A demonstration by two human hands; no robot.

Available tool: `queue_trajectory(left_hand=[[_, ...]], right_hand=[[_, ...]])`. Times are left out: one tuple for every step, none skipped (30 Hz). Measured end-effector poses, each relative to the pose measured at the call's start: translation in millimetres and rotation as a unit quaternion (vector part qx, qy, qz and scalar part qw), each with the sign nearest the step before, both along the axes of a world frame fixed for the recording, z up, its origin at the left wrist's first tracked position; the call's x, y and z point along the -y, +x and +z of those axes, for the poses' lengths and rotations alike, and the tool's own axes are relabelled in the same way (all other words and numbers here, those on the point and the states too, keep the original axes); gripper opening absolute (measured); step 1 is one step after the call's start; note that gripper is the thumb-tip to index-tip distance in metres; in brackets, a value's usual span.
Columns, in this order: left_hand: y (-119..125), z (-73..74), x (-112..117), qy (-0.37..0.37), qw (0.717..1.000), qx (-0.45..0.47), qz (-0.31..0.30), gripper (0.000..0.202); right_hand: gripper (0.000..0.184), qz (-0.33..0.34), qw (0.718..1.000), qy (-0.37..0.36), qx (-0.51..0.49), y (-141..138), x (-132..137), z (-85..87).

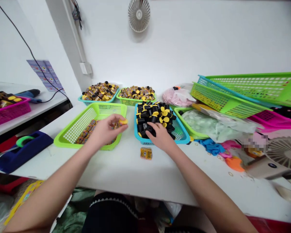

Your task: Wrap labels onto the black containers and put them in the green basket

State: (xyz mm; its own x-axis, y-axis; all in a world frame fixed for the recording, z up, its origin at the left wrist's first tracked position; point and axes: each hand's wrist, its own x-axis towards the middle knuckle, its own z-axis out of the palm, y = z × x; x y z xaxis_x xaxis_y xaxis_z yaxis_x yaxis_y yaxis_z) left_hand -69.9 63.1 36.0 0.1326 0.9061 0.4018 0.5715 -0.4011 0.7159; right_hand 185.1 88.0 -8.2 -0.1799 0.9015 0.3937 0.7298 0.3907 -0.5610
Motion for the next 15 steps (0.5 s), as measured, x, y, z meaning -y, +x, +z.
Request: queue_trajectory(left_hand=[[-11.8,5.7,-17.0,-0.016,0.997,-0.061,0.033,0.036],[-22.7,9.7,-35.8,-0.043,0.991,-0.114,0.063,0.037],[-32.4,12.1,-55.6,-0.080,0.980,-0.158,0.092,0.036],[-40.7,12.6,-75.3,-0.107,0.971,-0.186,0.109,0.033],[-47.5,11.5,-93.8,-0.129,0.962,-0.208,0.125,0.030],[-52.6,8.8,-110.2,-0.151,0.952,-0.230,0.139,0.027],[-56.3,4.9,-124.1,-0.168,0.942,-0.249,0.148,0.026],[-58.6,-0.1,-135.1,-0.187,0.932,-0.270,0.155,0.026],[-59.8,-5.7,-143.2,-0.205,0.921,-0.289,0.159,0.027],[-60.1,-11.7,-148.9,-0.220,0.912,-0.306,0.160,0.029],[-59.9,-17.7,-152.5,-0.234,0.904,-0.321,0.159,0.030],[-59.4,-23.3,-154.5,-0.245,0.896,-0.334,0.157,0.032],[-58.9,-28.2,-155.5,-0.252,0.890,-0.346,0.155,0.033],[-58.5,-32.0,-155.6,-0.257,0.884,-0.358,0.154,0.033],[-58.3,-34.4,-155.3,-0.259,0.879,-0.369,0.154,0.033]], right_hand=[[0.031,-0.005,0.998,-0.069,-0.009,0.5,-8.7,-0.3],[0.027,-0.001,0.994,-0.106,-0.019,1.3,-16.3,-1.0],[0.024,0.008,0.991,-0.128,-0.030,2.5,-22.2,-1.8],[0.021,0.016,0.990,-0.135,-0.043,4.5,-26.4,-2.6],[0.019,0.021,0.989,-0.133,-0.059,7.3,-28.9,-3.4],[0.018,0.024,0.988,-0.132,-0.075,10.9,-29.7,-4.1],[0.017,0.025,0.987,-0.129,-0.092,14.9,-29.1,-4.8],[0.018,0.026,0.986,-0.119,-0.109,19.2,-27.2,-5.5],[0.020,0.028,0.986,-0.101,-0.127,23.3,-24.3,-6.5],[0.025,0.031,0.986,-0.073,-0.144,27.1,-20.7,-7.8],[0.029,0.036,0.986,-0.034,-0.157,30.3,-16.6,-9.6],[0.032,0.038,0.986,0.016,-0.163,32.8,-12.1,-11.9],[0.033,0.037,0.983,0.076,-0.162,34.5,-7.6,-14.9],[0.033,0.032,0.978,0.141,-0.150,35.7,-3.2,-18.4],[0.031,0.022,0.970,0.204,-0.130,36.6,0.9,-22.3]])
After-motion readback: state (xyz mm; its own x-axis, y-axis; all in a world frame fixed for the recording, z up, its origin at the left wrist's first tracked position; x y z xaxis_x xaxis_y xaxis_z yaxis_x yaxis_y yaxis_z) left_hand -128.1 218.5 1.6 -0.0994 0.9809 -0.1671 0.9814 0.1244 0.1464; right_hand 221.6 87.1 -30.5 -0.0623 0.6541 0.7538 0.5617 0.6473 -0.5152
